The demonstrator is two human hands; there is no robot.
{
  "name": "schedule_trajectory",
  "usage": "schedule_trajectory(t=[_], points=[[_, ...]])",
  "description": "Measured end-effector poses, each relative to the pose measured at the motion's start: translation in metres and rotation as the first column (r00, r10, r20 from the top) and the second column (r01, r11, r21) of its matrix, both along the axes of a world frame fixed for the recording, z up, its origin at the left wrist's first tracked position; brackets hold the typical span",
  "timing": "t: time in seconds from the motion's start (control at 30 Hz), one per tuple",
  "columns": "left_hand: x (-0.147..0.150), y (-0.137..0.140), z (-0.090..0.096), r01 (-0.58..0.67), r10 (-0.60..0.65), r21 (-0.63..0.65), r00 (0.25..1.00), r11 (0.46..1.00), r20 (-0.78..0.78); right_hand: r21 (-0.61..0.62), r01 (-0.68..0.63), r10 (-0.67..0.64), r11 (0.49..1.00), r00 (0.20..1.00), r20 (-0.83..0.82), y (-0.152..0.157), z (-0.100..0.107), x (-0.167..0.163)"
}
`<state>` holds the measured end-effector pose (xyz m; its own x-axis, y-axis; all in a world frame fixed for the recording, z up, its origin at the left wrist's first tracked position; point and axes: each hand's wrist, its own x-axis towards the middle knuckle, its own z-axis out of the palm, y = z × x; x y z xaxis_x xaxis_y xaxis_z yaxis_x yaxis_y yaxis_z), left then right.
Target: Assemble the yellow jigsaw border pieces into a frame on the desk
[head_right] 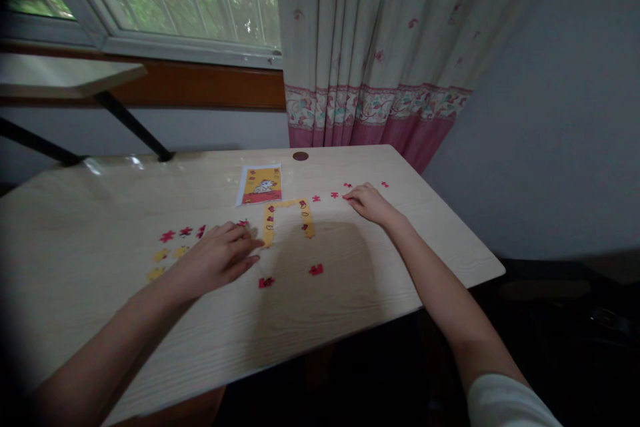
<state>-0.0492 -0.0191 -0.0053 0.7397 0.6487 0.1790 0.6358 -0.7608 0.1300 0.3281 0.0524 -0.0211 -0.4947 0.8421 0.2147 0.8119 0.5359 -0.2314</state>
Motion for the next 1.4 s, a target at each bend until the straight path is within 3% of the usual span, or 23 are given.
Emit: schedule_trajectory(t=[0.2,0.57,0.83,1.17,1.4], points=[[0.0001,-0.0001,0.0004,0.001,-0.001,-0.012,1.000,1.000,-0.008,-0.066,0.019,-0.019,0.998,1.000,0.004,-0.0075,0.0108,-0.0057],[0.0003,0.0002,0.0004,0.001,-0.001,-0.011,1.000,1.000,0.009,-0.010,0.054,-0.054,0.998,0.998,0.023,-0.0046,0.0023,-0.0047],[0.0015,-0.0014,0.0033,-0.006,0.006,-0.011,1.000,1.000,-0.027,-0.061,0.084,-0.087,0.995,0.995,-0.054,-0.0062,0.0062,-0.0054],[0.0020,-0.0012,0.0040,0.002,-0.003,-0.004,1.000,1.000,-0.029,-0.064,-0.032,0.030,0.997,0.999,-0.041,-0.0050,0.0036,-0.0025],[0.0028,-0.0017,0.0041,-0.007,0.007,0.000,0.999,1.000,-0.043,-0.036,-0.040,0.040,0.999,0.999,-0.002,-0.0032,0.0032,0.0031]])
